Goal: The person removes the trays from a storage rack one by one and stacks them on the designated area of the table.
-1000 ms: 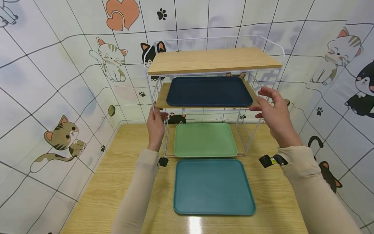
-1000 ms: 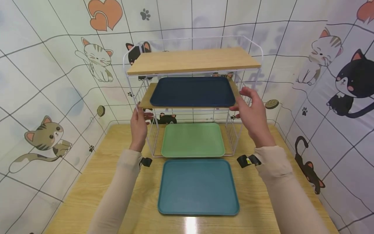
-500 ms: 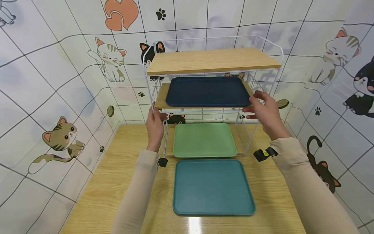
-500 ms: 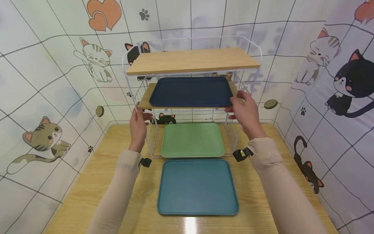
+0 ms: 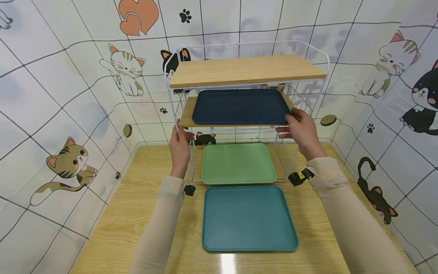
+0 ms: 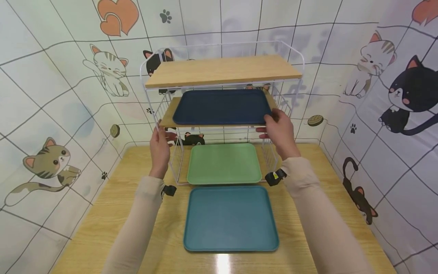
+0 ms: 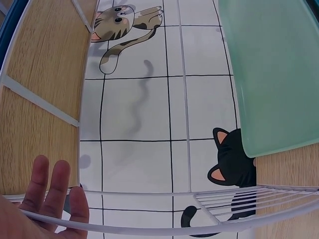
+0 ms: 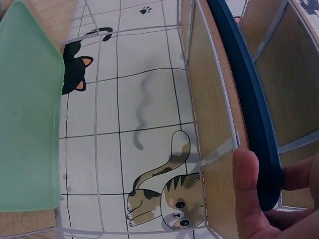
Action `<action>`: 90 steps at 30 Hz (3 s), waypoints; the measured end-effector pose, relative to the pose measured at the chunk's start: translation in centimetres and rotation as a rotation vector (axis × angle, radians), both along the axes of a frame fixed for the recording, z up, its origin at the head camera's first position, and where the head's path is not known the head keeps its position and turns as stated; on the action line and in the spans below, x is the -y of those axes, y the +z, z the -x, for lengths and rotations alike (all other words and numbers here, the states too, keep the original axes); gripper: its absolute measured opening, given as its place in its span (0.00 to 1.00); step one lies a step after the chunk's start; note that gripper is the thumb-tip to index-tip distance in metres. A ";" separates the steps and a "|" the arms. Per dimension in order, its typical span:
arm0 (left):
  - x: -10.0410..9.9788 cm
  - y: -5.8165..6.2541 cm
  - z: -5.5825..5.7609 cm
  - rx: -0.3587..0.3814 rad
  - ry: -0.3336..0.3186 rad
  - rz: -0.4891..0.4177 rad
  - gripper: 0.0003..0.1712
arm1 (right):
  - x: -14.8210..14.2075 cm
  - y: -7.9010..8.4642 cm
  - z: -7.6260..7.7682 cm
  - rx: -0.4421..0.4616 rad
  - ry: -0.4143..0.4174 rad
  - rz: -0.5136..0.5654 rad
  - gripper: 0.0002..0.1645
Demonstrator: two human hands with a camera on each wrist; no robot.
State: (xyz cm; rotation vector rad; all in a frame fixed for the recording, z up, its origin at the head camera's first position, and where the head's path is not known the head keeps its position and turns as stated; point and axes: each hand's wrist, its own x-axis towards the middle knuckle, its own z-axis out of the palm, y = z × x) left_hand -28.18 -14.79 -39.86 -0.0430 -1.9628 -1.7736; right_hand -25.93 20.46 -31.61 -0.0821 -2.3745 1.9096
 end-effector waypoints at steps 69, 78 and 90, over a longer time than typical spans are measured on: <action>-1.0 2.1 -2.3 -0.011 0.023 0.005 0.27 | 0.3 1.6 -5.8 -0.122 0.018 0.564 0.38; 0.0 -0.3 0.1 -0.045 0.030 0.009 0.28 | 0.2 2.2 -7.0 -0.164 0.049 0.624 0.38; 0.0 -0.3 0.0 -0.063 0.052 0.044 0.28 | -0.2 2.3 -8.5 -0.191 0.065 0.662 0.39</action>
